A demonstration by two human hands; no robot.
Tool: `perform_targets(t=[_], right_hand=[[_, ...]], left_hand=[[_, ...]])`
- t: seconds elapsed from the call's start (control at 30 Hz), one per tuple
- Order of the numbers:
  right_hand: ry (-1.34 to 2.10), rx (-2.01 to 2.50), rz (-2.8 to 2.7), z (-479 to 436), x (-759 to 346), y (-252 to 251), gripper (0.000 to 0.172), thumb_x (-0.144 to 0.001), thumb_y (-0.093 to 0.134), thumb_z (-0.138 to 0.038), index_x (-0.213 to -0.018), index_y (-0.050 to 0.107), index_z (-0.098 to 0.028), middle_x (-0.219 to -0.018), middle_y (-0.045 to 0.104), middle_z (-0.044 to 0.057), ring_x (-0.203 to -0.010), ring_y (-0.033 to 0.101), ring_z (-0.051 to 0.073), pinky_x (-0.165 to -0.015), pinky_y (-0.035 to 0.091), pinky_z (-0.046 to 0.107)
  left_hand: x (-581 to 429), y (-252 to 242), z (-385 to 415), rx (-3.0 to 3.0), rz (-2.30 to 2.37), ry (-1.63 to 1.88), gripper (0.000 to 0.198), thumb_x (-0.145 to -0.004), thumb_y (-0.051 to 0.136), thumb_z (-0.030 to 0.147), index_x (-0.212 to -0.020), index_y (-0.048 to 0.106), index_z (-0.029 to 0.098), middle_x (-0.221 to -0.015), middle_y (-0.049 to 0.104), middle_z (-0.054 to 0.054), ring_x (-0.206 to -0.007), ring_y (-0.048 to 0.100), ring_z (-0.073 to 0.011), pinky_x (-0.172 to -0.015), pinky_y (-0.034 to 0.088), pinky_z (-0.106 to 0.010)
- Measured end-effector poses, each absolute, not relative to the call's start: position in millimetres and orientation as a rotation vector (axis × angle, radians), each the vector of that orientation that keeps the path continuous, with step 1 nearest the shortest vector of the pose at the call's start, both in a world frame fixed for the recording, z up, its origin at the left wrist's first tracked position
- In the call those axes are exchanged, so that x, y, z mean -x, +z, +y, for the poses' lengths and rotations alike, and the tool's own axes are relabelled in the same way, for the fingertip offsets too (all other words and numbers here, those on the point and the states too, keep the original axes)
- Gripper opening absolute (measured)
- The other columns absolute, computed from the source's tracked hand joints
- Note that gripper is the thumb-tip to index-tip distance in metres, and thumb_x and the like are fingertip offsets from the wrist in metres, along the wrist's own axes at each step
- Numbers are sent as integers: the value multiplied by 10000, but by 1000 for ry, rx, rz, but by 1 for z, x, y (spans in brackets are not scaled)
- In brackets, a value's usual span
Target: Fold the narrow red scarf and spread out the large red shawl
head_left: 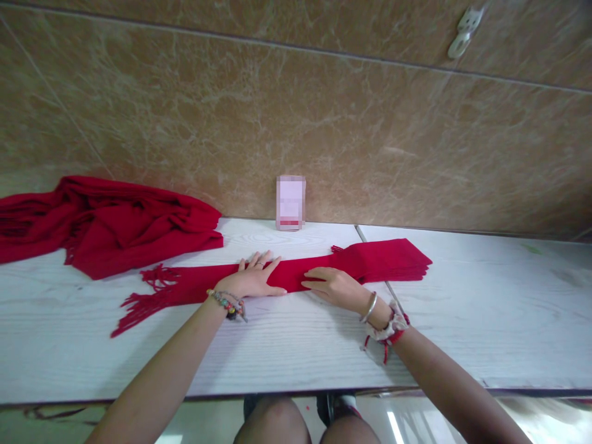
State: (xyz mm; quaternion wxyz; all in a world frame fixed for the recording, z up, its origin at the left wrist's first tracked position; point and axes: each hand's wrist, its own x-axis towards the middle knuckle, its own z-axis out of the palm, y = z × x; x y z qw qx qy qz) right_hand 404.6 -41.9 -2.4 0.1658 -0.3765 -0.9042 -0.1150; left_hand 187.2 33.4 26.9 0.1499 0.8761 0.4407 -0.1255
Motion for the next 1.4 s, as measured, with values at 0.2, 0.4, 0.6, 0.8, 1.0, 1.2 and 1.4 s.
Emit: perform_targets(t=[0.2,0.4,0.6,0.8,1.0,1.2,1.4], right_hand=[[-450,1039,-2590,-38,-399,-8,266,-892,420,-238,-1020,643,-175,-999,666,95,-918,611,177,-786,506,320],[-620,980,-2658,-39,-387,-4,263,-902,371,-137,-1014,609,-124,-892,669,110,-776,614,159,-667,488,292],[-610,1039,-2658,-41,-375,-3,232,-888,409,-117,-1062,562,-115,-844,644,91,-751,583,156,-638,442,290],[-718,1085,-2650,-41,-362,-3,189,-883,416,-110,-973,583,-116,-755,610,67,-680,535,153,-589,385,295],[-860,1058,-2569,-40,-358,-5,192,-872,418,-99,-812,595,-140,-678,571,42,-621,486,146,-534,327,292],[-906,983,-2476,-42,-359,-3,193,-867,416,-94,-818,598,-133,-655,549,32,-586,462,141,-514,309,290],[-929,954,-2441,-43,-360,0,202,-874,405,-96,-899,603,-127,-657,538,25,-594,468,128,-509,315,277]], left_hand=[[-186,24,37,-2552,1221,-302,885,-691,457,665,-1408,158,240,-1486,49,-113,-1339,23,-352,-1010,142,-561],[-198,18,43,-2742,1152,65,490,-848,403,344,-1300,404,155,-1262,483,-128,-1167,433,-234,-974,312,-327],[-196,15,55,-2594,1172,253,264,-789,484,272,-997,605,163,-997,594,-89,-982,524,-220,-892,382,-311],[-193,19,64,-2454,1140,246,200,-746,486,304,-802,603,152,-888,624,-79,-860,555,-210,-793,410,-298],[-205,26,86,-2276,989,71,202,-680,516,348,-694,592,161,-658,604,8,-649,522,-147,-609,394,-231],[-218,40,108,-2143,784,-106,198,-562,595,325,-689,618,174,-630,585,38,-642,488,-132,-596,368,-222],[-223,32,114,-2062,719,-105,334,-563,592,336,-851,612,169,-679,578,29,-667,479,-129,-579,350,-220]])
